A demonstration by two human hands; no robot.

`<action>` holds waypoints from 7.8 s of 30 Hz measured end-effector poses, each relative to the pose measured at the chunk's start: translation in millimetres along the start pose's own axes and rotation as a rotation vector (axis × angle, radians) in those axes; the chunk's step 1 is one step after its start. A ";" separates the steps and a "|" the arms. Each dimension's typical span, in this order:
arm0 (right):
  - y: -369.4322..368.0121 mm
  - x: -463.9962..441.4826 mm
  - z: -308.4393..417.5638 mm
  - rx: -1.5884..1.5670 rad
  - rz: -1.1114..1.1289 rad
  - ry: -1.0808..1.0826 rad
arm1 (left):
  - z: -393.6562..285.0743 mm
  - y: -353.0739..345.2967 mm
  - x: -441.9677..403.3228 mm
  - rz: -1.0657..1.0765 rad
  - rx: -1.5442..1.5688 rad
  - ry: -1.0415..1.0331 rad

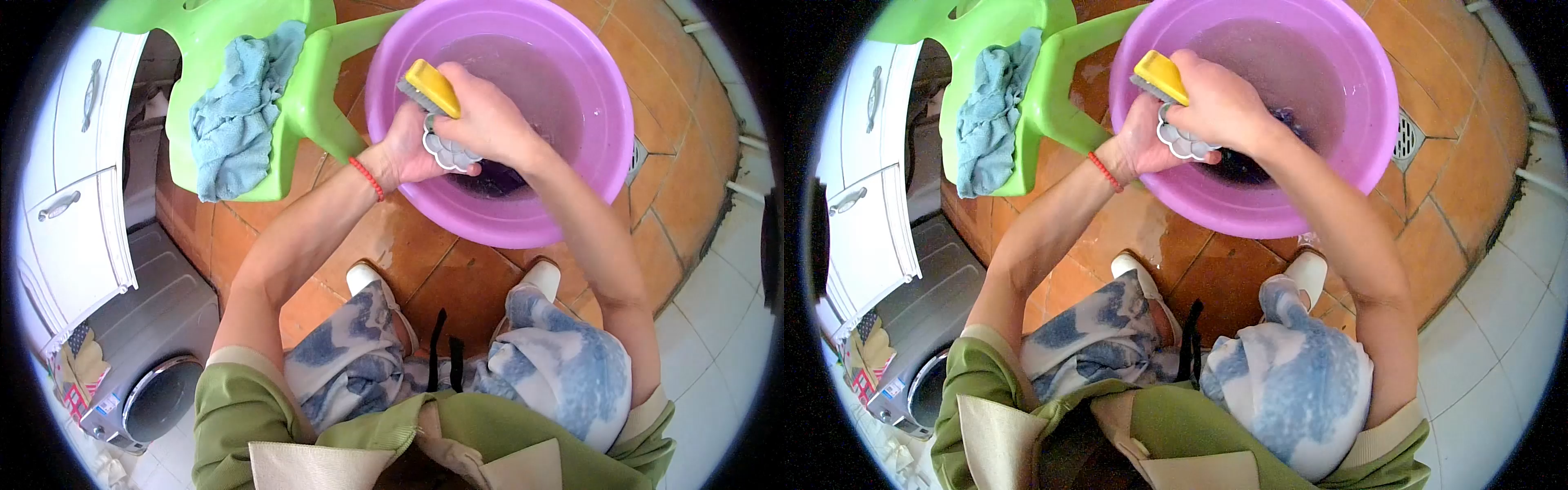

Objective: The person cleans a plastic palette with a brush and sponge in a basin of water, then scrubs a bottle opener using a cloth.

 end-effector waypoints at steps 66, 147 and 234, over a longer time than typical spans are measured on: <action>-9.5 74.6 60.9 0.324 -0.309 0.495 | -8.7 8.7 0.3 -0.065 -0.085 -0.084; -21.7 49.2 24.0 0.347 0.039 0.053 | -22.4 -2.0 3.9 -0.102 0.091 -0.179; -21.1 38.0 -79.2 -0.996 0.259 -0.374 | -53.0 13.2 20.1 -0.326 -0.428 -0.401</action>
Point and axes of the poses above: each hand's wrist, its own x-axis away from the middle knuckle, its own y-axis out of the back of the hand, z = x × y, the point moved 9 cm from there along -x, towards the middle knuckle, and after that the axes turned 2 degrees about -z, right-handed, at the moved point
